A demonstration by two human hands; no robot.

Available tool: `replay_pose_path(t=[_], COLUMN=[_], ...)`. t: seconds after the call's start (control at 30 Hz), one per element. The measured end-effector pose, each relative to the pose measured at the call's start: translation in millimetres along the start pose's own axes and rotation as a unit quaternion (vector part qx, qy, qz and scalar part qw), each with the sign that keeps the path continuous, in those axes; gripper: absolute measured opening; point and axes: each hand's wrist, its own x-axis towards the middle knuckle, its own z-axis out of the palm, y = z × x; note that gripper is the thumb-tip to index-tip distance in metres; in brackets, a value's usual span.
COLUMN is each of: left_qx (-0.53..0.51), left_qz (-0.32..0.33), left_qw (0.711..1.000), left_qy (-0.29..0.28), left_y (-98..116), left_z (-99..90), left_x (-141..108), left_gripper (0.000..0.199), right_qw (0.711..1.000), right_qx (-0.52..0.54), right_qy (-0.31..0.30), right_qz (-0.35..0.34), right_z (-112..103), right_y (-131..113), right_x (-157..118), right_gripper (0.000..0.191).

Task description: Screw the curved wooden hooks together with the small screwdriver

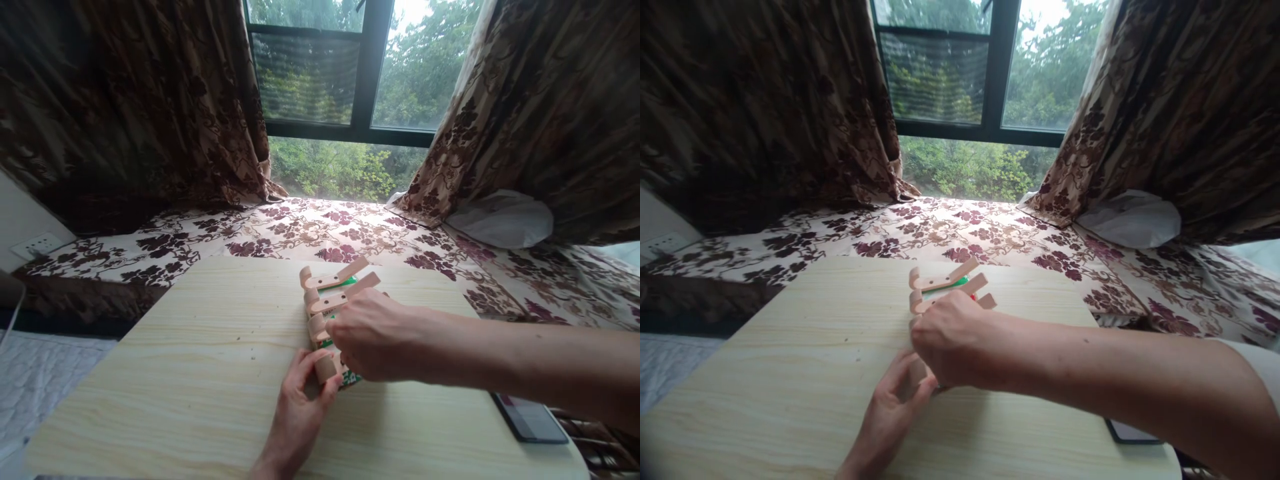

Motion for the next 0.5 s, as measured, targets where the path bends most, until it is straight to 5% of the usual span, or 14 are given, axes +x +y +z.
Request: replay_pose_path(t=[0.13, 0.3, 0.5], left_qx=[-0.002, -0.032, 0.026], left_qz=[-0.014, -0.02, -0.011], left_qw=[1.0, 0.999, 0.999], left_qy=[0.0, 0.002, 0.032], left_y=[2.1, 2.3, 0.7], left_z=[-0.1, -0.7, 2.6], left_x=[0.6, -2.4, 0.8], left_gripper=[0.029, 0.03, 0.025], right_qw=[0.999, 0.996, 1.0], right_qx=[-0.02, -0.033, -0.007], right_qy=[0.006, 0.061, 0.007], right_qz=[-0.046, -0.062, -0.029], right_z=[-9.9, 10.0, 12.3], right_y=[-1.9, -2.0, 6.6], right_x=[-3.1, -0.5, -8.1], right_gripper=[0.011, 0.019, 0.016])
